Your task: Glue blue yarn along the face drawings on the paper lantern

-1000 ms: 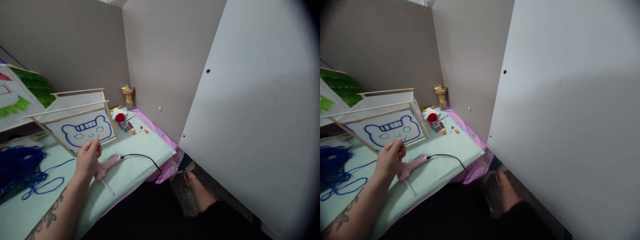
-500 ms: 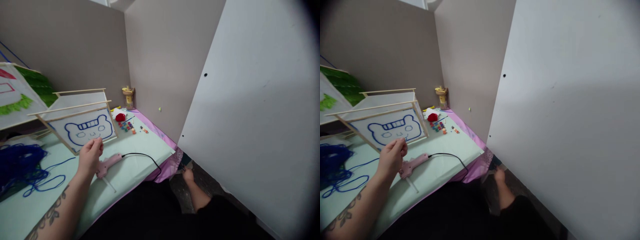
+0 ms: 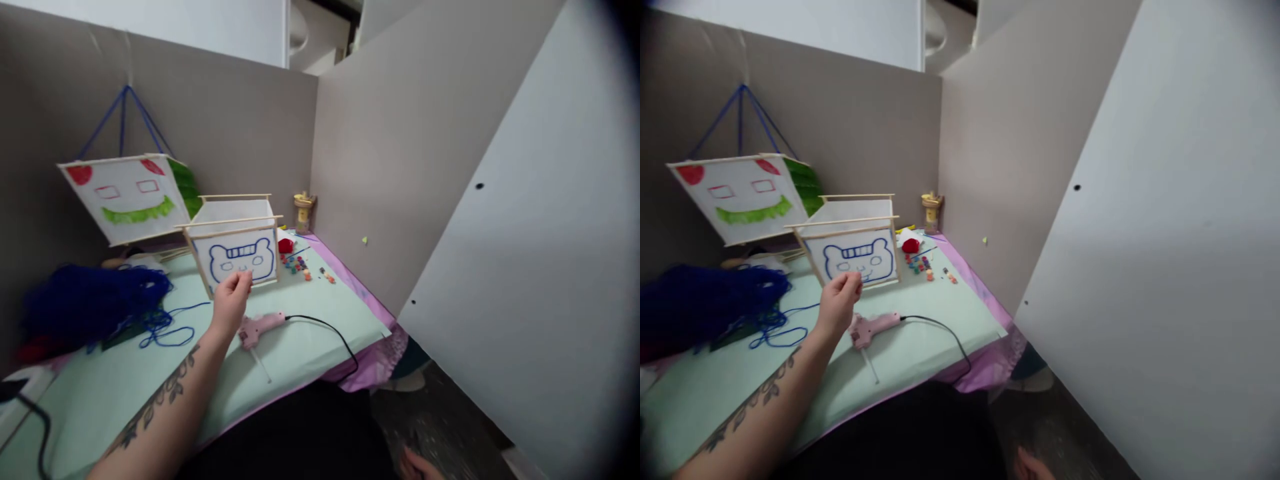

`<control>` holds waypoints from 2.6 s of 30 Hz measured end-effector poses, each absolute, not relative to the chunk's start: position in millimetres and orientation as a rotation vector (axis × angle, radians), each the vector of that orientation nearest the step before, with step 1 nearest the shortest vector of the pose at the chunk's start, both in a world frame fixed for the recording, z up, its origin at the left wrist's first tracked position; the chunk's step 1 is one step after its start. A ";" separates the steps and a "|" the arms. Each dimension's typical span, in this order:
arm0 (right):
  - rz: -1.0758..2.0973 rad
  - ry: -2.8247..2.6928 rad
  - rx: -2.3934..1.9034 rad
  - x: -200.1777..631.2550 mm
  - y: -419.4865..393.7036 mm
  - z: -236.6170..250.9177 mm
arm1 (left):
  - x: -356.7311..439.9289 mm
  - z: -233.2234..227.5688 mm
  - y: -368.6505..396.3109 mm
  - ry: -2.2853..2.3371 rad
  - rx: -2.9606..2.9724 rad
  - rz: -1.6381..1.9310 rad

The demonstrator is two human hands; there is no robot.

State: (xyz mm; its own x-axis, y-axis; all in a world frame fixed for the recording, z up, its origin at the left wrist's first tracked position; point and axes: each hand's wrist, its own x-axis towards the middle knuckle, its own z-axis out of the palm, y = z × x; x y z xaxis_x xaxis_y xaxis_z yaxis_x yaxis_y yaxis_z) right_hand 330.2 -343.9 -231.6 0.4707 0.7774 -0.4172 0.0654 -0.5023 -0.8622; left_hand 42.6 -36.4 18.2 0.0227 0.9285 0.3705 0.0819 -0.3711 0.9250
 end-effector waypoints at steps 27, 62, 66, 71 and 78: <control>1.174 -1.373 -0.999 131.7 -83.7 22.3 | -104.1 -13.8 8.4 1.777 2.412 0.572; 0.040 -1.978 -1.962 120.2 -83.0 3.8 | -55.3 0.3 -23.9 1.070 2.425 0.964; 0.086 -1.971 -1.969 118.5 -81.7 4.6 | -55.4 0.2 -24.8 1.076 2.390 1.009; 0.112 -1.948 -1.930 116.2 -79.7 1.7 | -55.4 0.3 -24.8 1.084 2.382 1.018; 0.115 -1.926 -1.899 115.5 -78.7 -2.4 | -54.7 0.6 -25.0 1.080 2.381 1.020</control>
